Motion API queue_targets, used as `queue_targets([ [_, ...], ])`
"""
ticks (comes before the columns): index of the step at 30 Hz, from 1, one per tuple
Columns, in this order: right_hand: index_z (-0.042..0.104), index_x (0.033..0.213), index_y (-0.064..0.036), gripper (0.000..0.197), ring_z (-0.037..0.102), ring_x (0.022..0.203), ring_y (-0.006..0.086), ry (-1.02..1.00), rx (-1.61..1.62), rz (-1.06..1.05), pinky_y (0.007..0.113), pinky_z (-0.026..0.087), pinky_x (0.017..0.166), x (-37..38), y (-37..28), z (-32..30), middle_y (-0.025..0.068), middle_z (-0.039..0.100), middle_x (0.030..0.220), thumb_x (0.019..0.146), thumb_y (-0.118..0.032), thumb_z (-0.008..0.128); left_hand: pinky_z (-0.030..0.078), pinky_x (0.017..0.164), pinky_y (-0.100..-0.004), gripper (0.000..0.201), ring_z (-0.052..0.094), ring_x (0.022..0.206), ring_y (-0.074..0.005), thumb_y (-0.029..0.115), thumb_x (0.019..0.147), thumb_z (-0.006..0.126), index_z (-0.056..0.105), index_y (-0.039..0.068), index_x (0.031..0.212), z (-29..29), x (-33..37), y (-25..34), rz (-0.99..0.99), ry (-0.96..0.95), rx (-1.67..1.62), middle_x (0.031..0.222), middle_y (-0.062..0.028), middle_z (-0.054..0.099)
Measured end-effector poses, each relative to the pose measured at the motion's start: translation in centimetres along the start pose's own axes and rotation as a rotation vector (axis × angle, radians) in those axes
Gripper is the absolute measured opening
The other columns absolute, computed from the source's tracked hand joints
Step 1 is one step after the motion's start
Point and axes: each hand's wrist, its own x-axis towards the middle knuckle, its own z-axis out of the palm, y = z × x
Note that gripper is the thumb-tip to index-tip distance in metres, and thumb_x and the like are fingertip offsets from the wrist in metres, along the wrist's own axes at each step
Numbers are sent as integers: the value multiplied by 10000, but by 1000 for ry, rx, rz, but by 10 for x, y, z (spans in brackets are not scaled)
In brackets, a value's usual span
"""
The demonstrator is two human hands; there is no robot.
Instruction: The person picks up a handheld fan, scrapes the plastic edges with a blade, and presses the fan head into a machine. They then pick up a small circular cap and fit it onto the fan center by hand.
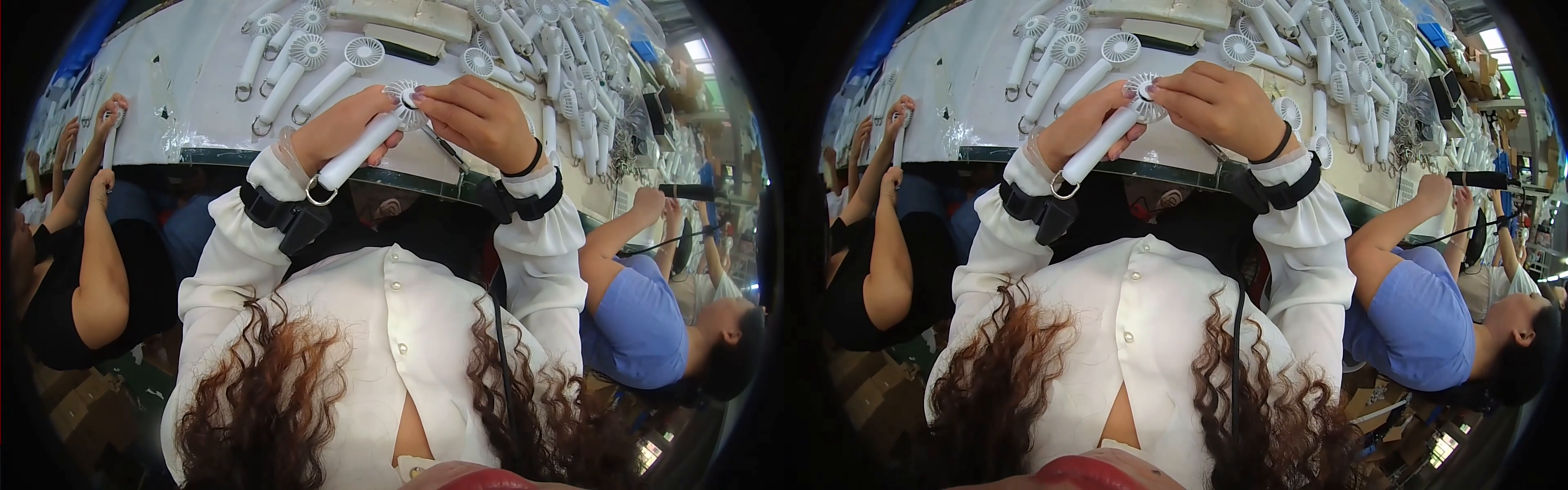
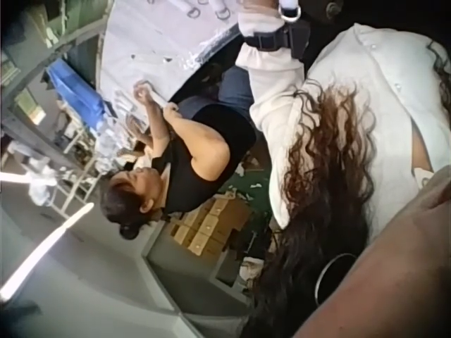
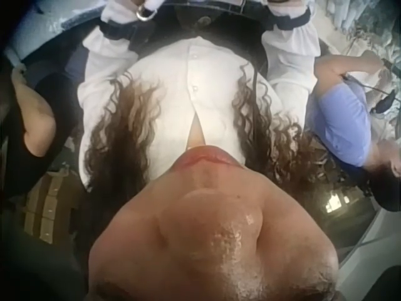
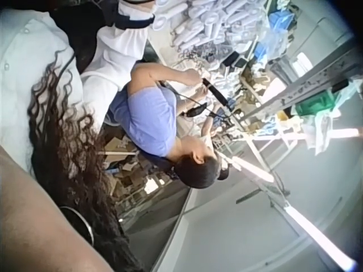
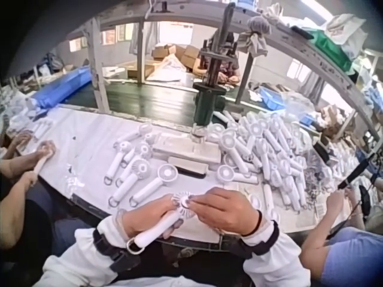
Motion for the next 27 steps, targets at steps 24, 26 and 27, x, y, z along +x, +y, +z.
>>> queue_targets([
  [24,636,1094,-10,379,617,846,236,-152,-139,-26,311,552,679,3,-14,-1,87,632,1093,716,-30,666,435,432,-212,270,519,476,-107,320,1011,337,453,80,1057,0,1,-10,71,100,88,735,-53,558],
  [26,636,1095,-10,380,617,850,235,-154,-127,-38,310,552,681,4,-12,-1,88,630,1099,717,-28,665,451,444,-234,251,527,477,-121,297,1003,350,437,63,1031,0,1,-9,74,94,77,733,-63,559],
  [27,635,1096,-9,380,617,852,235,-155,-121,-44,310,552,682,4,-11,-1,89,629,1101,718,-27,664,467,457,-256,237,536,478,-135,274,995,362,420,45,1004,-1,1,-9,78,90,65,731,-73,561],
])
